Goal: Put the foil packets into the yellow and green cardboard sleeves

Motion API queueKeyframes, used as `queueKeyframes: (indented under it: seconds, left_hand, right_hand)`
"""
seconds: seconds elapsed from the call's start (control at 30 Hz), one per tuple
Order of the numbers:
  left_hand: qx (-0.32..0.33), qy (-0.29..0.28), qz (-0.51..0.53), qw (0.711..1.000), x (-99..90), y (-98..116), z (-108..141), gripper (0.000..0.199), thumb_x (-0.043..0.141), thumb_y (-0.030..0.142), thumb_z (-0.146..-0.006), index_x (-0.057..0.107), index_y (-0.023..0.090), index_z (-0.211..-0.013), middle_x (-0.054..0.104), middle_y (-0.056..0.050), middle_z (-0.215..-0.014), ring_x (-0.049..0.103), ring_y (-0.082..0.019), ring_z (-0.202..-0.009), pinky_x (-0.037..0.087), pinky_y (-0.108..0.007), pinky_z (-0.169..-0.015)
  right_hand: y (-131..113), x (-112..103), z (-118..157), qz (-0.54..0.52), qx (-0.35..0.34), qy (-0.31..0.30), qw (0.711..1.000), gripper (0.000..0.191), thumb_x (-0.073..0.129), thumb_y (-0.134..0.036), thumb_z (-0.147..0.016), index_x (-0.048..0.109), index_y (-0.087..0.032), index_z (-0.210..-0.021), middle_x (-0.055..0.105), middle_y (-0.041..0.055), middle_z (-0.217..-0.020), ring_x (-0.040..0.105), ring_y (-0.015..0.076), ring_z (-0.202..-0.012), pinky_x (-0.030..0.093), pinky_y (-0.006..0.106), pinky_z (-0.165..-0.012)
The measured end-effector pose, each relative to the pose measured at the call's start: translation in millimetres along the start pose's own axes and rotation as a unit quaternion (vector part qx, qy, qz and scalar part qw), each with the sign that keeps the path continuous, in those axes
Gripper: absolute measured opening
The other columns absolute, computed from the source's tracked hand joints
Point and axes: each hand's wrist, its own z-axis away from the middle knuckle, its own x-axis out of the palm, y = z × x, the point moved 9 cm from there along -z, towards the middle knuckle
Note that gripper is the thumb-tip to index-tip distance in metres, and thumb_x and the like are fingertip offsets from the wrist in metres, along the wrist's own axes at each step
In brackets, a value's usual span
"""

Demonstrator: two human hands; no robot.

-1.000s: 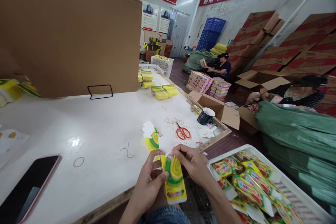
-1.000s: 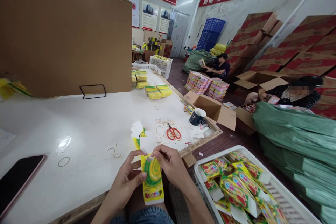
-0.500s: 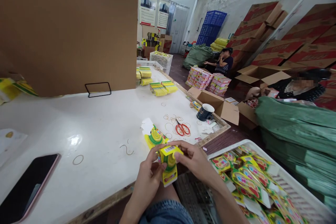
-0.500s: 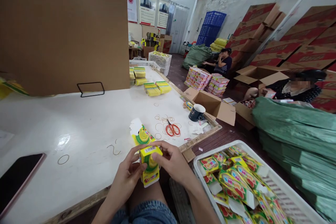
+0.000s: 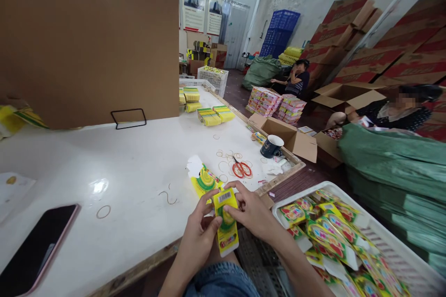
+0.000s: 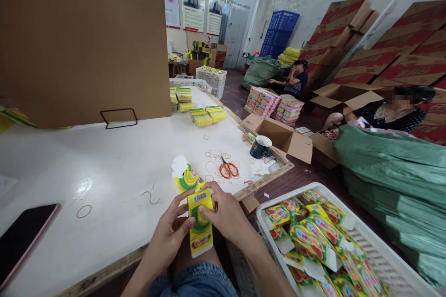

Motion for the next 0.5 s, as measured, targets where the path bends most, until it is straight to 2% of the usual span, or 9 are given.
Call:
queueKeyframes:
  seconds: [0.13, 0.27, 0.4, 0.43, 0.5]
  left_hand:
    - [0.003, 0.003, -0.011, 1.0, -0.4, 0, -1, 0.05, 0.063, 0.03, -0.081, 0.046, 0.025, -0.128, 0.059, -0.014, -0.13, 0.065, -0.028, -0.104, 0.053, -0.04, -0.087]
    - [-0.003, 0.012, 0.004, 1.0, -7.3, 2, 0, 0.051, 0.064, 0.031, -0.081, 0.044, 0.026, -0.128, 0.059, -0.013, -0.128, 0.066, -0.027, -0.101, 0.053, -0.039, -0.085]
    - [-0.005, 0.0, 0.041, 0.999, -9.8, 6, 1, 0.05, 0.067, 0.029, -0.08, 0.047, 0.025, -0.126, 0.065, -0.012, -0.121, 0.067, -0.026, -0.097, 0.053, -0.037, -0.085]
    - [-0.001, -0.006, 0.05, 0.999, -8.8, 7, 1, 0.051, 0.067, 0.029, -0.08, 0.047, 0.025, -0.126, 0.066, -0.012, -0.118, 0.067, -0.026, -0.097, 0.053, -0.037, -0.084]
    - [0.007, -0.015, 0.062, 0.998, -6.6, 8, 1, 0.051, 0.067, 0.028, -0.08, 0.047, 0.025, -0.126, 0.068, -0.012, -0.114, 0.067, -0.026, -0.099, 0.053, -0.036, -0.084]
  right_hand:
    - [1, 3, -3, 0.045, 0.0, 0.023, 0.999, 0.034, 0.058, -0.017, -0.076, 0.054, -0.026, -0.109, 0.063, -0.006, -0.061, 0.054, 0.0143, -0.054, 0.032, 0.021, -0.051]
    - [-1, 3, -6, 0.046, -0.019, 0.027, 0.998, 0.037, 0.061, -0.022, -0.078, 0.058, -0.026, -0.115, 0.059, -0.006, -0.057, 0.051, 0.0149, -0.053, 0.032, 0.022, -0.051]
    - [-12, -6, -5, -0.001, -0.08, 0.041, 0.996, 0.03, 0.059, -0.028, -0.084, 0.066, -0.026, -0.113, 0.068, 0.0026, -0.093, 0.057, 0.017, -0.073, 0.041, 0.025, -0.064]
    - [-14, -8, -5, -0.017, -0.087, 0.045, 0.995, 0.027, 0.058, -0.029, -0.085, 0.068, -0.026, -0.111, 0.067, 0.0034, -0.098, 0.058, 0.0177, -0.078, 0.042, 0.026, -0.068]
    - [-12, -7, -5, -0.062, -0.079, 0.045, 0.994, 0.025, 0.058, -0.031, -0.086, 0.069, -0.026, -0.108, 0.068, 0.0031, -0.095, 0.059, 0.0183, -0.08, 0.044, 0.026, -0.071]
